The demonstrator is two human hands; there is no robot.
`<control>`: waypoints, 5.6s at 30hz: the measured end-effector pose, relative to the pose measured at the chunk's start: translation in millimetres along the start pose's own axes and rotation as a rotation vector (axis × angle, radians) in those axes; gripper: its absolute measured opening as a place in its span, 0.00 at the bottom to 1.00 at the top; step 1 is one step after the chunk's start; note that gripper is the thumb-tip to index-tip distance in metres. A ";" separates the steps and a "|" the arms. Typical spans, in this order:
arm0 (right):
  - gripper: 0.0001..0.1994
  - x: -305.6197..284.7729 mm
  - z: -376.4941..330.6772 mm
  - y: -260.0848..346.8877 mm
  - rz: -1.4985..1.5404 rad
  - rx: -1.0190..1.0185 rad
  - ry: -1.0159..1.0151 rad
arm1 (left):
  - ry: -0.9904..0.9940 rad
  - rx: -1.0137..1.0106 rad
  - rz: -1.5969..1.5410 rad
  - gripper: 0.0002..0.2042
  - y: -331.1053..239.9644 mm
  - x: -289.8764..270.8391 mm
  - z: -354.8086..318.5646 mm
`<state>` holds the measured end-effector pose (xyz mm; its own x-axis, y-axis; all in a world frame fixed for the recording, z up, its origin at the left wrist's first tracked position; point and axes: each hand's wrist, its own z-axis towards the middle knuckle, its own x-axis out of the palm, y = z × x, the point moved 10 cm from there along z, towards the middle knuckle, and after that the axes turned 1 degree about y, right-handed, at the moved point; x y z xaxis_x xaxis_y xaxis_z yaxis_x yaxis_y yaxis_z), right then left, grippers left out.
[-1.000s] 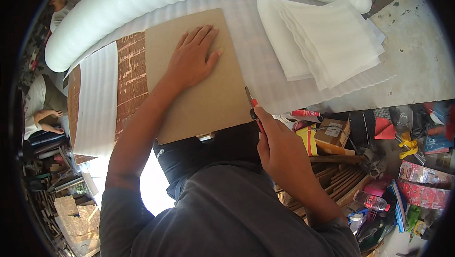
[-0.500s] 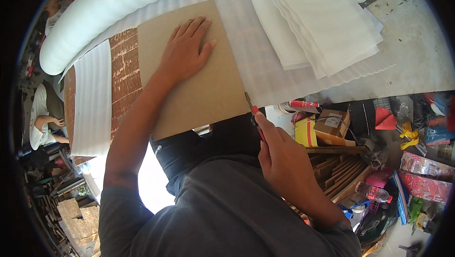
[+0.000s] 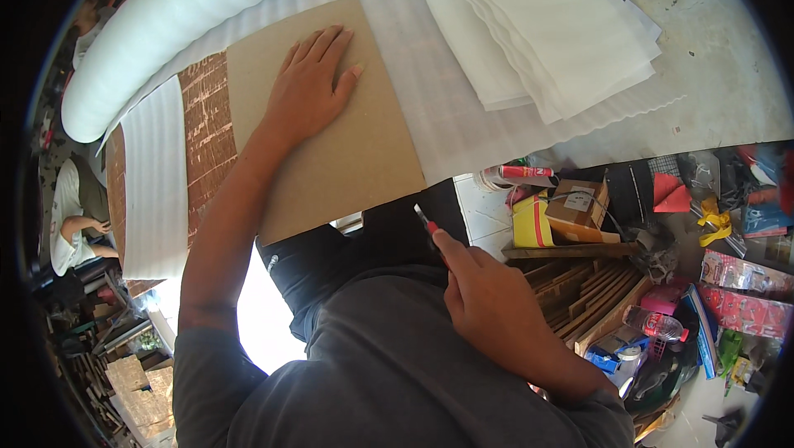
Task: The person cuts foam sheets from a roll using a cardboard template and a utility knife, then gathers and aligns the cut sheets by hand.
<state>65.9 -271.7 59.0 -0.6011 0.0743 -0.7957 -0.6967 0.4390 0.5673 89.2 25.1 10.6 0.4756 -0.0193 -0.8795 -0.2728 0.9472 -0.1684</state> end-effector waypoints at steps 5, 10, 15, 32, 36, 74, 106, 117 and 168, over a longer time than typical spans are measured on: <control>0.25 1.1 -11.9 -9.6 0.007 0.016 0.030 | -0.003 0.015 0.000 0.28 -0.8 0.2 1.3; 0.25 -35.6 -31.2 -44.2 0.224 0.176 0.039 | 0.010 0.005 0.005 0.29 2.3 1.3 -2.5; 0.22 -59.2 -46.4 -78.3 1.011 0.265 -0.162 | 0.010 0.011 -0.002 0.29 -0.2 -1.5 0.6; 0.18 50.7 73.6 -107.0 1.200 0.326 -0.625 | 0.035 0.008 0.006 0.29 -2.3 -1.6 1.4; 0.19 30.2 74.6 -99.7 1.265 0.275 -0.628 | 0.048 0.004 -0.001 0.29 -2.2 0.4 1.4; 0.11 77.4 68.5 -69.6 1.319 0.362 -0.320 | -0.119 -0.724 -0.277 0.19 82.8 -116.9 -134.5; 0.10 70.6 47.5 -79.1 1.027 0.346 -0.154 | -0.007 -0.915 -0.484 0.15 57.9 -133.2 -179.4; 0.11 70.7 54.2 -50.6 1.187 0.283 0.117 | 0.233 -1.210 -1.025 0.26 19.2 -108.4 -291.5; 0.19 45.8 89.7 -46.5 0.894 0.159 -0.083 | -0.432 -1.270 -0.046 0.15 244.9 -275.9 -405.2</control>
<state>105.9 -208.4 -22.8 -0.8569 0.5075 -0.0900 0.0808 0.3047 0.9490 -447.7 132.8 31.6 0.6651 0.2818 -0.6915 -0.7193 -0.0071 -0.6947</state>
